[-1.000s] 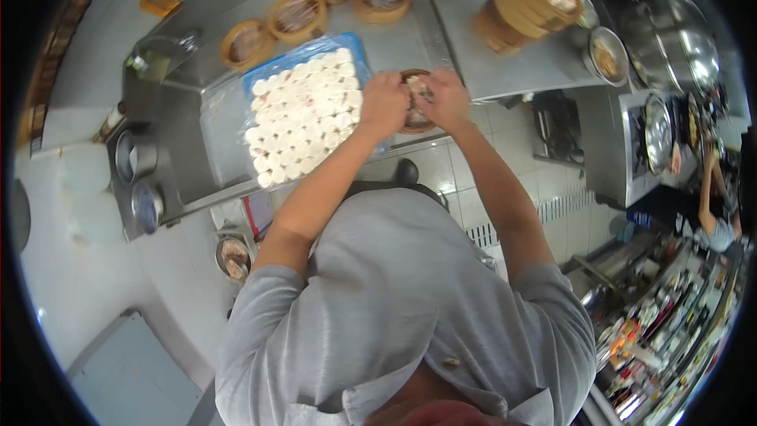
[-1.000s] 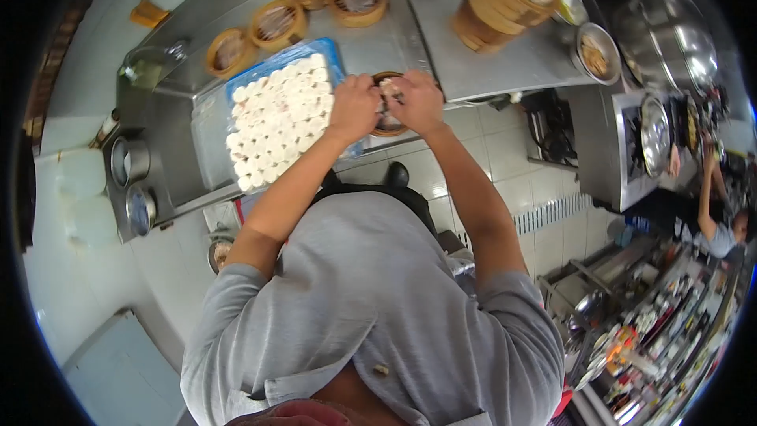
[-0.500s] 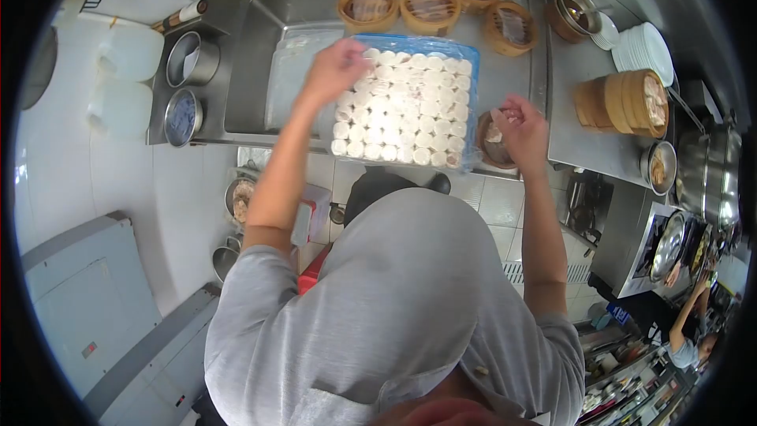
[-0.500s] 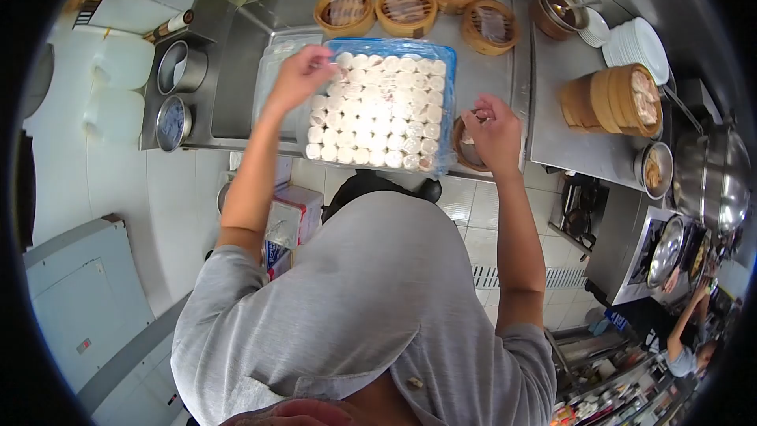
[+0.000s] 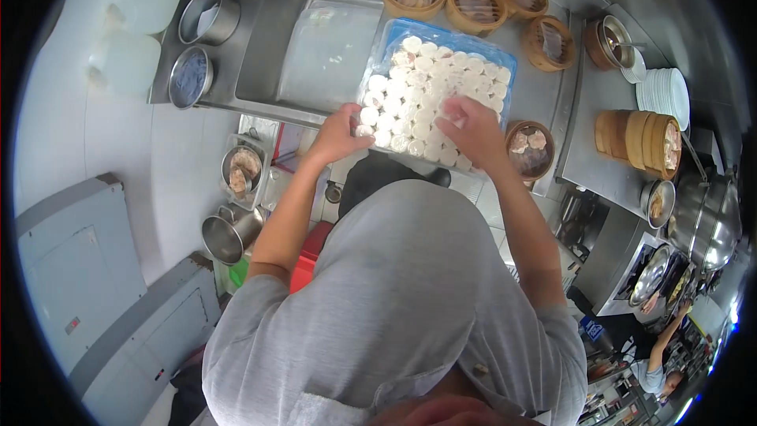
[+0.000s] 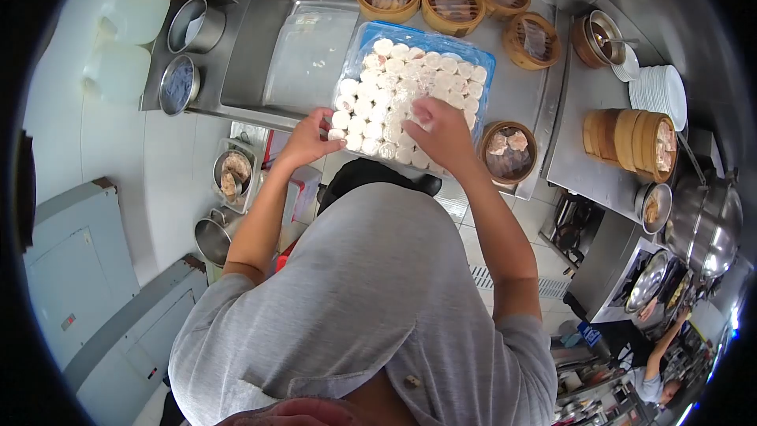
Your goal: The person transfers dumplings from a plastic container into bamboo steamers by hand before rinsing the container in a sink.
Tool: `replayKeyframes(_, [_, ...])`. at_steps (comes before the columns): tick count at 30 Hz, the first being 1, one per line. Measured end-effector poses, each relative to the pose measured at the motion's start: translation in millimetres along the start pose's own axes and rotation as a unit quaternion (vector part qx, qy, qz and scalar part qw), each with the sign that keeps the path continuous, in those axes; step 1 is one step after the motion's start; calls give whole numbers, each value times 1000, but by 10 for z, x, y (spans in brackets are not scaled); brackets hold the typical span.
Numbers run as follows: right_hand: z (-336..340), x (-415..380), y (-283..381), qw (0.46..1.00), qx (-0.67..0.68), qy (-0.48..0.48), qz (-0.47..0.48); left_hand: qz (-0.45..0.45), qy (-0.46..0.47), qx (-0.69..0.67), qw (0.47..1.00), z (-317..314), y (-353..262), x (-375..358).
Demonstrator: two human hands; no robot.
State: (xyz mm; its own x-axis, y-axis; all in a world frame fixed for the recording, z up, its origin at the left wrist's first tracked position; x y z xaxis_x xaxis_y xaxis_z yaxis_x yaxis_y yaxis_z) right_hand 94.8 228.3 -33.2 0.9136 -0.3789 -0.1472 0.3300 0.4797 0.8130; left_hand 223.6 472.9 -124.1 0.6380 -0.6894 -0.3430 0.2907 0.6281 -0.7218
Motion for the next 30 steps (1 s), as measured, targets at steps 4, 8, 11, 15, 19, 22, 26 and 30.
replayKeyframes(4, [-389,507,475,990,-6,36,139,7,-19,-5,1000,-89,7,-2])
replayKeyframes(8, [-933,905,860,948,-201,133,205,-43,-30,78,996,-41,-158,-9])
replayKeyframes(11, [-1259,1115,852,899,-343,205,180,-47,-63,149,986,-29,-351,-49])
replayKeyframes(15, [-1529,1242,784,860,-404,280,136,-72,-129,139,979,4,-446,-168])
replayKeyframes(19, [-1553,1298,777,867,-404,271,108,-106,-183,179,961,55,-516,-251])
replayKeyframes(22, [-1538,1298,783,869,-409,269,77,-36,-142,131,980,36,-390,-205])
replayKeyframes(26, [-1523,1306,776,883,-382,267,53,14,-120,101,987,73,-360,-241])
replayKeyframes(30, [-1504,1248,836,909,-324,255,67,1,-140,95,986,39,-338,-224])
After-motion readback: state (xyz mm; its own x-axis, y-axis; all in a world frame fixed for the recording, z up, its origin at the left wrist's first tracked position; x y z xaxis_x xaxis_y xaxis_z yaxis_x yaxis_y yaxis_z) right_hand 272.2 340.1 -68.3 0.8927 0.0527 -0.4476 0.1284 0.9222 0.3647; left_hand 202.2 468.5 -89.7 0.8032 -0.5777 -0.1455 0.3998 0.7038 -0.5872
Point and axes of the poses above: each hand's wrist, its own x-axis towards the middle knuckle, its own z-axis out of the back of the hand, y = z × x, the point moved 10 cm from there along x, towards the middle knuckle, and after that the axes turned 5 degrees about -z, right-handed, at the moved point
